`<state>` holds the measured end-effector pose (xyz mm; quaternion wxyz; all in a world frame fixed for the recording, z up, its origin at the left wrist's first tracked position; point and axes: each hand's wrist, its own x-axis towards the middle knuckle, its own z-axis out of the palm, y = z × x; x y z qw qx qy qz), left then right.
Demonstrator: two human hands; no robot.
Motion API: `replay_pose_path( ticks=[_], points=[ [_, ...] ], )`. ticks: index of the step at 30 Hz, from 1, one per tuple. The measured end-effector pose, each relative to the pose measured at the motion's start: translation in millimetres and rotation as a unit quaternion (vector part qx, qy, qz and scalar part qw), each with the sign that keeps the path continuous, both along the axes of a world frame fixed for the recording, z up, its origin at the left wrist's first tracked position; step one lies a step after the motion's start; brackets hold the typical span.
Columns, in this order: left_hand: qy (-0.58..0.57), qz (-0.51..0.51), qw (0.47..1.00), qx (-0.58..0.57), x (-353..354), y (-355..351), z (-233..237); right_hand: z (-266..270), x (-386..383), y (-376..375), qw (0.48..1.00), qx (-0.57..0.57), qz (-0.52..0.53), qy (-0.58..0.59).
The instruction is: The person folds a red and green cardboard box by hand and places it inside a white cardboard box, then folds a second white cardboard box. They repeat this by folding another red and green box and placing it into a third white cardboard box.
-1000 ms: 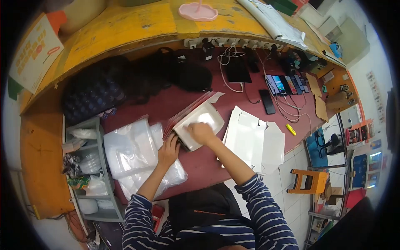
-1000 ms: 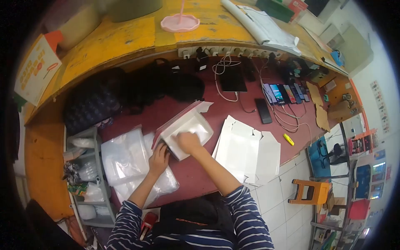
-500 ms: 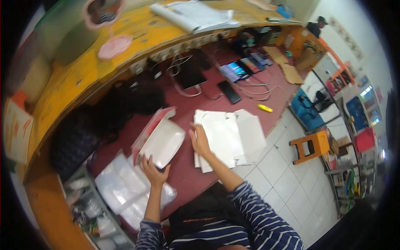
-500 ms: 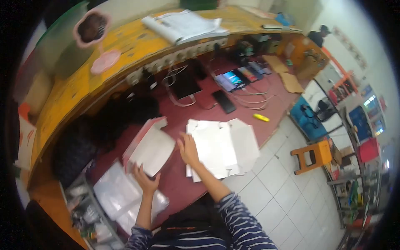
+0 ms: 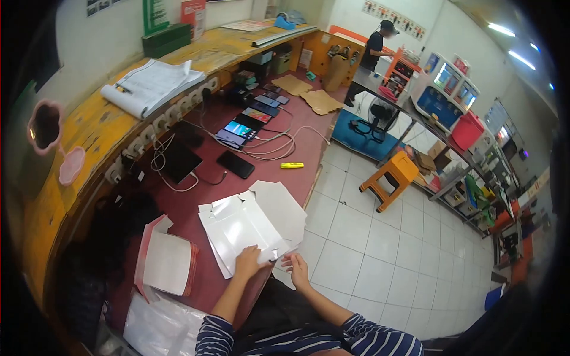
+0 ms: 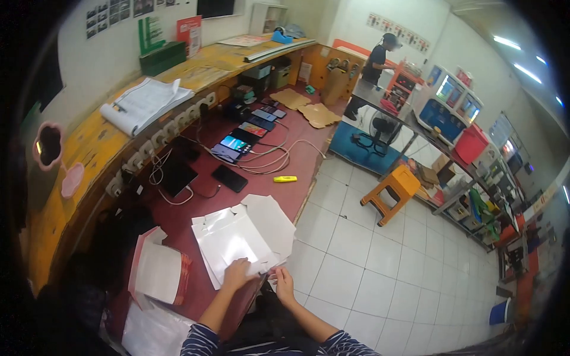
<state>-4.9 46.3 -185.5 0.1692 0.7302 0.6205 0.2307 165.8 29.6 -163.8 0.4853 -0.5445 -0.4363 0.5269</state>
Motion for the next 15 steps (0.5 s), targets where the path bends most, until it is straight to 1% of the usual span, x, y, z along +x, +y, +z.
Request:
replay_pose_path(
  ticks=[1,2,3,4,5,6,8,9,10,11,12,14,15],
  points=[
    [0.002,-0.008,1.0,-0.002,-7.7,2.1,-1.0,8.9,5.2,-3.2,0.997,-0.05,0.043,0.03],
    [-0.043,0.011,0.997,-0.067,-16.1,6.8,-1.8,14.5,8.3,-4.7,0.989,-0.1,0.089,0.062],
    [-0.088,0.034,0.987,-0.132,-20.2,10.6,0.2,15.5,9.0,-5.6,0.989,-0.103,0.087,0.065],
    [-0.068,0.074,0.989,-0.108,-19.6,10.0,17.0,16.1,8.4,-6.8,0.974,-0.129,0.184,0.035],
    [-0.111,0.102,0.985,-0.083,-20.2,9.7,30.2,16.8,6.6,-7.3,0.947,-0.153,0.282,0.005],
    [-0.151,0.131,0.978,-0.058,-21.5,8.9,41.7,20.9,2.3,-8.6,0.944,-0.158,0.288,0.01],
    [-0.294,0.179,0.939,0.024,-19.5,5.9,63.8,37.3,-11.2,-14.6,0.89,-0.236,0.386,0.055],
    [-0.423,0.192,0.885,0.023,-12.6,1.0,87.4,45.8,-14.8,-14.9,0.861,-0.284,0.409,0.1],
    [-0.543,0.201,0.815,0.025,-3.3,-4.1,108.7,58.7,-19.7,-17.8,0.854,-0.289,0.418,0.106],
    [-0.591,0.202,0.78,0.052,2.2,-7.8,115.4,73.5,-24.8,-21.2,0.858,-0.306,0.366,0.192],
    [-0.609,0.186,0.766,0.089,5.2,-10.1,121.4,81.5,-28.3,-21.7,0.853,-0.321,0.308,0.275],
    [-0.689,0.161,0.704,0.062,9.8,-19.1,143.0,84.0,-22.0,-14.7,0.888,-0.213,0.209,0.351],
    [-0.686,0.165,0.706,0.062,5.4,-22.7,145.0,95.0,-15.2,-6.9,0.896,-0.182,0.174,0.367]
  ],
)
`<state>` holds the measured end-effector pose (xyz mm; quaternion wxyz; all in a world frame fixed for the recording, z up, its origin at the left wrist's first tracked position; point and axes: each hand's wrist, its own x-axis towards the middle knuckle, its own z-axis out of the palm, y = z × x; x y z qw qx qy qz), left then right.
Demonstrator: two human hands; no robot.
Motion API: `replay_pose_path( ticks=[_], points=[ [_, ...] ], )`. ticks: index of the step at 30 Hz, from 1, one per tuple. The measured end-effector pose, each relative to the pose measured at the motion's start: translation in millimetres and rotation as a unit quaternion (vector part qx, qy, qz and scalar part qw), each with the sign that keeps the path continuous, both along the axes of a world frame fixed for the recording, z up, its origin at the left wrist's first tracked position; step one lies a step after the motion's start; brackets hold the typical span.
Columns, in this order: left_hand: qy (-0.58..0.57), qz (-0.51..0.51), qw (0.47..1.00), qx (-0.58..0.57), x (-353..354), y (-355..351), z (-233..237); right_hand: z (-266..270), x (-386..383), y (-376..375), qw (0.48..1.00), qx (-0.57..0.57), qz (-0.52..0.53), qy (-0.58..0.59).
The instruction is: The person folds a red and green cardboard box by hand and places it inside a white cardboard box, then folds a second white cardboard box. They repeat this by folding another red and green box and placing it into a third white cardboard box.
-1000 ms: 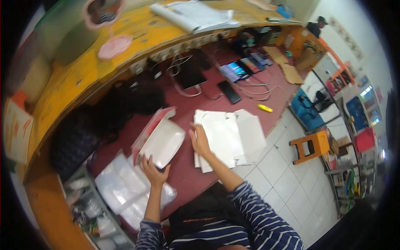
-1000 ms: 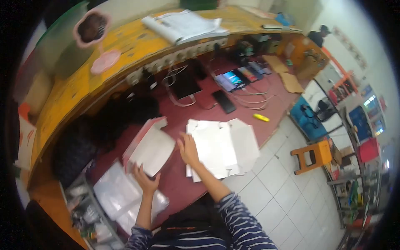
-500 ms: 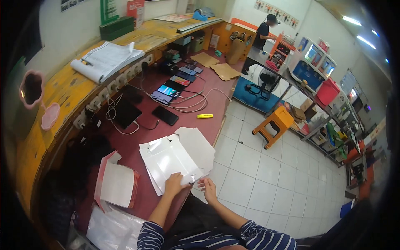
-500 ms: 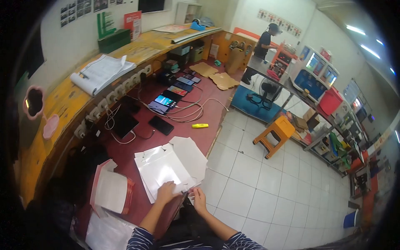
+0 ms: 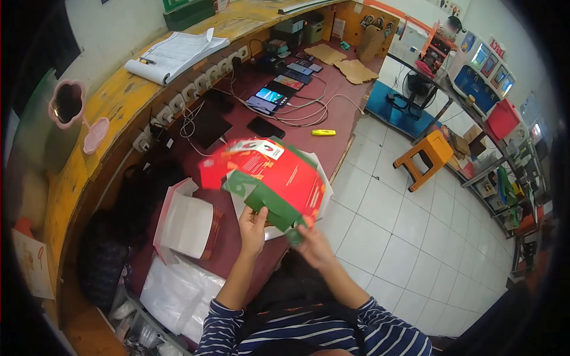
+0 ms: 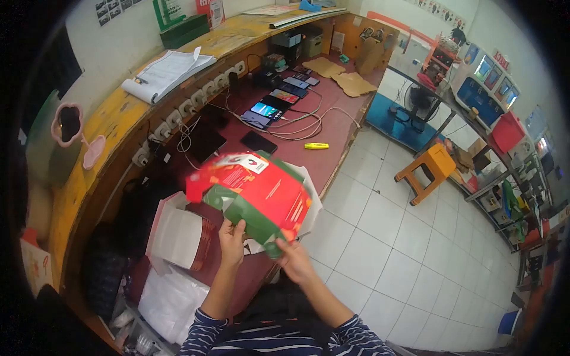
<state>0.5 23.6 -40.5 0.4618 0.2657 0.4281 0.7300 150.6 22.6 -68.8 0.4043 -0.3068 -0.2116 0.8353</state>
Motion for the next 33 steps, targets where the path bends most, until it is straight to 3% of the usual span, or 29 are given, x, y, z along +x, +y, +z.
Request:
replay_pose_path(
  ticks=[1,3,7,8,9,11,13,14,15,17,18,19,20,21,23,25,26,29,30,31,33],
  points=[
    [0.033,-0.046,0.998,-0.005,-6.5,-3.5,1.2,14.0,9.9,8.7,0.999,0.014,-0.048,0.009],
    [0.066,-0.094,0.993,-0.012,-9.5,-9.6,3.6,27.8,44.5,25.6,0.997,0.028,0.0,0.075],
    [0.18,-0.12,0.976,-0.023,1.2,-16.2,6.0,63.6,48.4,20.9,0.998,0.026,-0.05,0.012],
    [0.159,-0.096,0.982,0.022,10.4,-17.9,9.7,60.9,38.7,11.1,0.974,0.137,-0.147,-0.102],
    [0.137,-0.07,0.986,0.068,20.8,-19.2,17.2,60.6,25.4,3.8,0.916,0.243,-0.239,-0.212],
    [0.109,-0.071,0.988,0.08,38.7,-25.3,19.4,57.3,-5.6,-9.1,0.867,0.279,-0.39,-0.137],
    [0.222,-0.001,0.968,0.115,50.4,-28.7,18.3,58.7,-25.0,-20.0,0.905,0.205,-0.368,-0.059],
    [0.176,-0.008,0.977,0.118,54.9,-32.8,25.5,59.4,-25.0,-21.2,0.943,0.112,-0.313,0.009],
    [0.176,-0.008,0.977,0.117,52.3,-34.0,30.3,58.8,-21.0,-19.3,0.943,0.112,-0.314,0.008],
    [0.127,-0.099,0.984,0.082,39.8,-35.1,36.0,58.5,-6.6,-9.6,0.973,0.04,-0.191,0.122],
    [0.004,-0.128,0.987,0.101,35.8,-34.5,32.1,64.7,-1.8,-7.1,0.973,0.02,-0.166,0.161],
    [0.005,-0.124,0.987,0.102,30.1,-34.4,42.2,69.5,2.4,-5.0,0.973,0.021,-0.161,0.161],
    [-0.204,-0.179,0.953,0.134,22.7,-33.5,59.1,73.6,6.0,-3.3,0.976,0.056,-0.17,0.124],
    [-0.402,-0.227,0.873,0.158,15.1,-33.1,68.9,77.5,7.4,-3.1,0.976,0.09,-0.179,0.087],
    [-0.398,-0.235,0.875,0.142,4.7,-30.1,52.9,83.9,5.1,-6.9,0.973,0.122,-0.197,0.02],
    [-0.167,-0.143,0.975,0.032,3.8,-33.6,44.9,84.9,0.6,-13.5,0.922,0.223,-0.313,-0.045],
    [0.003,-0.088,0.996,0.004,16.5,-38.6,44.1,82.5,3.3,-19.8,0.911,0.281,-0.3,-0.037],
    [-0.084,0.003,0.991,0.1,42.1,-45.1,34.4,41.0,-14.6,-44.9,0.91,0.288,-0.286,-0.081],
    [-0.135,-0.013,0.985,0.104,42.8,-46.2,45.9,60.4,-28.9,-45.8,0.94,0.217,-0.256,0.064],
    [-0.135,-0.011,0.985,0.107,41.0,-44.4,47.5,61.2,-29.0,-42.7,0.94,0.22,-0.253,0.064],
    [-0.16,-0.031,0.986,0.022,34.5,-45.3,48.7,59.1,-25.1,-39.1,0.943,0.252,-0.218,0.001]
  ],
)
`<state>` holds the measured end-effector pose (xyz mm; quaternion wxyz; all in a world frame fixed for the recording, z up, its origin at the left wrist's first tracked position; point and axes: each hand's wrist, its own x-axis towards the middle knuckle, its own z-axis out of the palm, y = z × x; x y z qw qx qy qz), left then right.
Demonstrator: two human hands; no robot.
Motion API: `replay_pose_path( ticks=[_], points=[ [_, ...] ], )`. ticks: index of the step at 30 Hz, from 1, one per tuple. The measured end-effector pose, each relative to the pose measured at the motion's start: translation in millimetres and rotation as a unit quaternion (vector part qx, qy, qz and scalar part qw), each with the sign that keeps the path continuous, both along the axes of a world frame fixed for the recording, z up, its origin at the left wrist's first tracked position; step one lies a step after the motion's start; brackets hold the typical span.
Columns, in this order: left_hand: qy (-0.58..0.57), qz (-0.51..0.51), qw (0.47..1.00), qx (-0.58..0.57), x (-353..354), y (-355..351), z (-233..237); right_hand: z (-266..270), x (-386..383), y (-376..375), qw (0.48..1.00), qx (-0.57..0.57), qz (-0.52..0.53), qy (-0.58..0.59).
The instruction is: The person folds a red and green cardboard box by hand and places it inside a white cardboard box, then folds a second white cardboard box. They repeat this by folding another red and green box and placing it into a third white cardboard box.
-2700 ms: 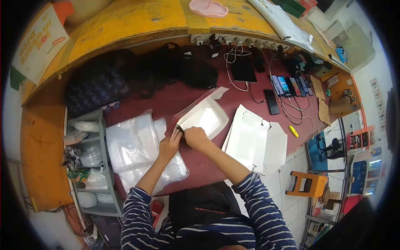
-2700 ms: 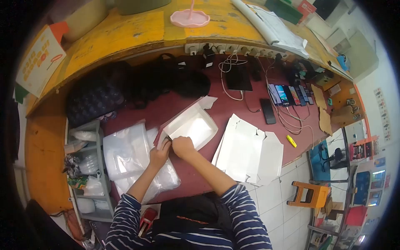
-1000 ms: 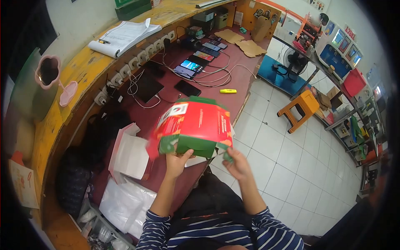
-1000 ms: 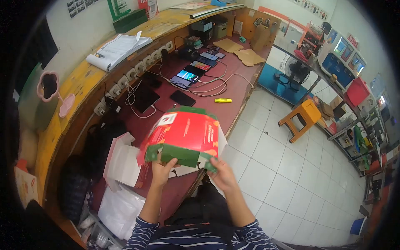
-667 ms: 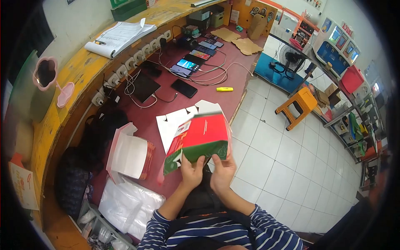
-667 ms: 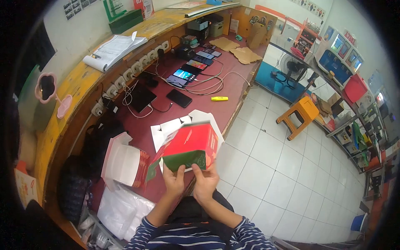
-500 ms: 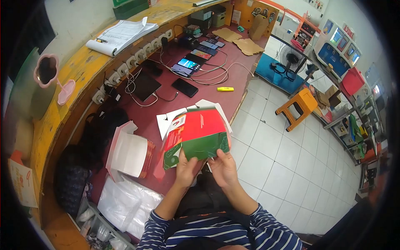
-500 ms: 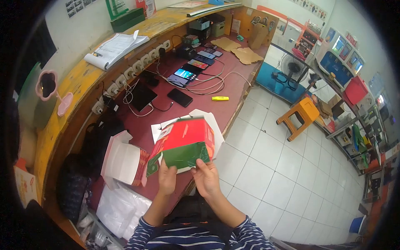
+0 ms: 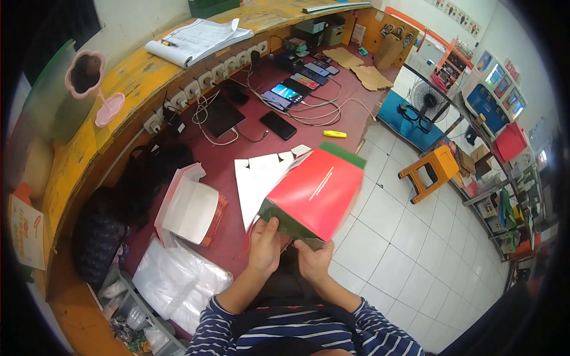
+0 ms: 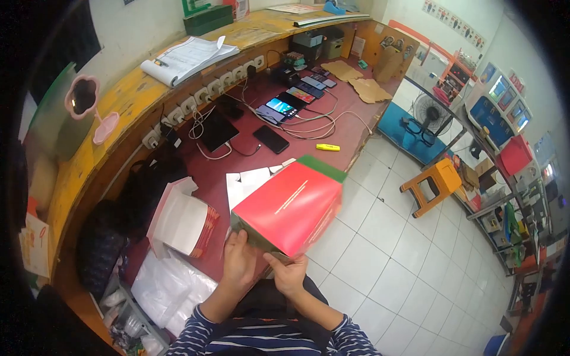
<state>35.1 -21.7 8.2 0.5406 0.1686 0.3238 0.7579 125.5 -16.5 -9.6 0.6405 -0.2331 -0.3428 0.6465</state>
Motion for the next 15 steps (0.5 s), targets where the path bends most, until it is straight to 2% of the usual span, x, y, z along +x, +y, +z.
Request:
replay_pose_path(
  ticks=[1,2,3,4,5,7,8,9,10,11,12,13,14,15],
  points=[
    [-0.001,0.006,1.0,-0.001,-7.0,0.0,2.7,-7.0,5.1,1.4,0.989,0.034,-0.028,-0.144],
    [-0.153,-0.099,0.982,-0.044,-17.4,1.6,7.2,-9.7,9.5,5.8,0.989,0.035,-0.024,-0.144],
    [-0.3,-0.201,0.929,-0.084,-27.1,3.3,10.7,-10.5,14.0,12.0,0.938,0.162,0.009,-0.305],
    [-0.301,-0.198,0.929,-0.082,-34.4,5.1,11.1,-13.1,17.8,17.3,0.845,0.282,0.041,-0.452],
    [-0.26,-0.199,0.941,-0.086,-41.3,7.4,9.1,-20.7,20.1,22.8,0.762,0.4,-0.003,-0.509],
    [-0.169,-0.204,0.959,-0.1,-64.4,9.2,-14.5,-43.5,42.9,27.1,0.808,0.293,0.008,-0.51],
    [-0.17,-0.201,0.96,-0.099,-78.7,5.9,-18.3,-100.0,69.4,34.1,0.905,0.161,0.061,-0.389],
    [-0.033,-0.226,0.969,-0.095,-93.0,4.1,-19.7,-76.8,91.3,51.3,0.967,0.038,0.188,-0.165],
    [0.105,-0.249,0.959,-0.088,-103.5,3.3,-19.9,-18.2,85.1,55.5,0.921,-0.105,0.32,0.197],
    [0.104,-0.25,0.959,-0.089,-110.8,2.5,-19.2,-1.9,83.5,49.0,0.966,-0.172,0.189,0.039],
    [0.155,-0.238,0.956,-0.077,-116.4,2.3,-18.0,-2.8,85.7,52.0,0.966,-0.173,0.187,0.038],
    [0.205,-0.225,0.95,-0.065,-118.4,1.8,-16.8,-5.8,89.6,56.4,0.965,-0.136,0.224,-0.027],
    [0.204,-0.226,0.95,-0.066,-113.1,1.2,-14.5,-6.8,91.3,59.8,0.956,-0.1,0.26,-0.092],
    [0.125,-0.18,0.975,0.027,-104.0,1.0,-11.4,-2.1,80.2,59.8,0.963,-0.135,0.212,-0.097]
  ],
)
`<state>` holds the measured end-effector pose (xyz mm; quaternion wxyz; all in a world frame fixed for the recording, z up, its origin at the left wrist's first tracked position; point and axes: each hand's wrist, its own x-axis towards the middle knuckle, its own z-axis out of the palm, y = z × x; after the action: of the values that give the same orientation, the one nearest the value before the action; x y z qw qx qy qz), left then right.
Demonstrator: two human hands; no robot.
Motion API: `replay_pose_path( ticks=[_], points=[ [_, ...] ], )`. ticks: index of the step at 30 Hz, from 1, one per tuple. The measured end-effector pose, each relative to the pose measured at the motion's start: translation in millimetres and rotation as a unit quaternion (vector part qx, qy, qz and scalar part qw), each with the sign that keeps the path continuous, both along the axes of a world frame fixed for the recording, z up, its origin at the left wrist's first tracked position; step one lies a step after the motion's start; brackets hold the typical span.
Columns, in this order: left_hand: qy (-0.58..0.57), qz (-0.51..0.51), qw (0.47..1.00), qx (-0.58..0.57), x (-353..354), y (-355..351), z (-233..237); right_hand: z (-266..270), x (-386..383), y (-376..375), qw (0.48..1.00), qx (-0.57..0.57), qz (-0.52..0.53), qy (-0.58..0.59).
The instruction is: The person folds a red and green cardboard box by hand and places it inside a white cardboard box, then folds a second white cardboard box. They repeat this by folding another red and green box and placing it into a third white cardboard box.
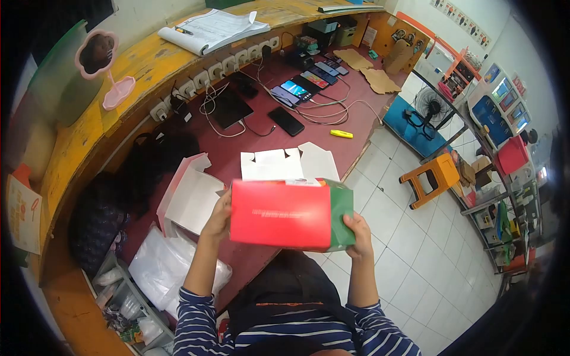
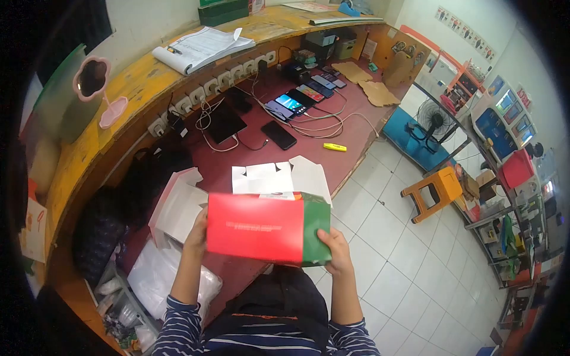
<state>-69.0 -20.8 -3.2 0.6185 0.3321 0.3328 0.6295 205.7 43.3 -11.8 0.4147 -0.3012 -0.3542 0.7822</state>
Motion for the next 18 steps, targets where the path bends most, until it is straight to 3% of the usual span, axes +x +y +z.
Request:
replay_pose_path(
  ticks=[1,2,3,4,5,6,7,8,12,13,14,15,17,18],
  points=[
    [-0.097,0.036,0.991,0.081,5.9,-1.6,0.9,-2.2,-7.8,-1.3,1.0,-0.001,0.001,0.0],
    [-0.181,0.022,0.979,0.088,12.0,-12.9,-24.7,-6.1,-15.1,-2.1,0.999,-0.013,-0.022,0.043],
    [0.004,-0.084,0.995,0.059,13.8,-12.9,-26.5,-8.9,-25.2,-5.0,0.995,-0.024,-0.045,0.086],
    [0.188,-0.185,0.964,0.028,18.4,-12.3,-28.3,-0.6,-46.6,-16.5,0.992,-0.021,-0.1,0.078],
    [0.224,-0.086,0.968,0.076,36.6,-17.4,-39.5,-1.4,-56.3,-21.9,0.992,-0.022,-0.097,0.077],
    [-0.043,-0.143,0.988,0.048,43.8,-19.5,-37.1,-3.1,-62.8,-27.3,0.989,0.006,-0.109,0.102],
    [-0.308,-0.19,0.932,0.017,49.3,-21.5,-34.6,-4.0,-67.6,-31.3,0.984,0.035,-0.121,0.126],
    [-0.308,-0.189,0.932,0.016,55.2,-22.2,-35.7,-2.2,-72.0,-31.2,0.978,0.061,-0.146,0.135],
    [-0.14,0.032,0.989,0.033,79.5,-22.9,-41.0,7.8,-81.4,-34.1,0.967,0.076,-0.204,0.132],
    [-0.095,0.088,0.991,0.037,86.9,-20.2,-41.9,9.8,-86.2,-37.7,0.961,0.112,-0.241,0.075],
    [0.319,0.288,0.888,0.166,98.0,-14.1,-46.3,10.2,-91.3,-41.1,0.95,0.147,-0.277,0.017],
    [0.319,0.289,0.888,0.163,101.6,-12.8,-37.8,9.4,-97.4,-43.5,0.95,0.145,-0.274,0.016],
    [0.12,0.271,0.954,0.043,102.5,-10.8,-13.5,6.9,-107.4,-44.6,0.945,0.154,-0.287,-0.017],
    [0.041,0.215,0.976,0.001,91.2,-12.9,-28.9,-3.3,-99.6,-38.2,0.951,0.136,-0.275,-0.045]
  ],
)
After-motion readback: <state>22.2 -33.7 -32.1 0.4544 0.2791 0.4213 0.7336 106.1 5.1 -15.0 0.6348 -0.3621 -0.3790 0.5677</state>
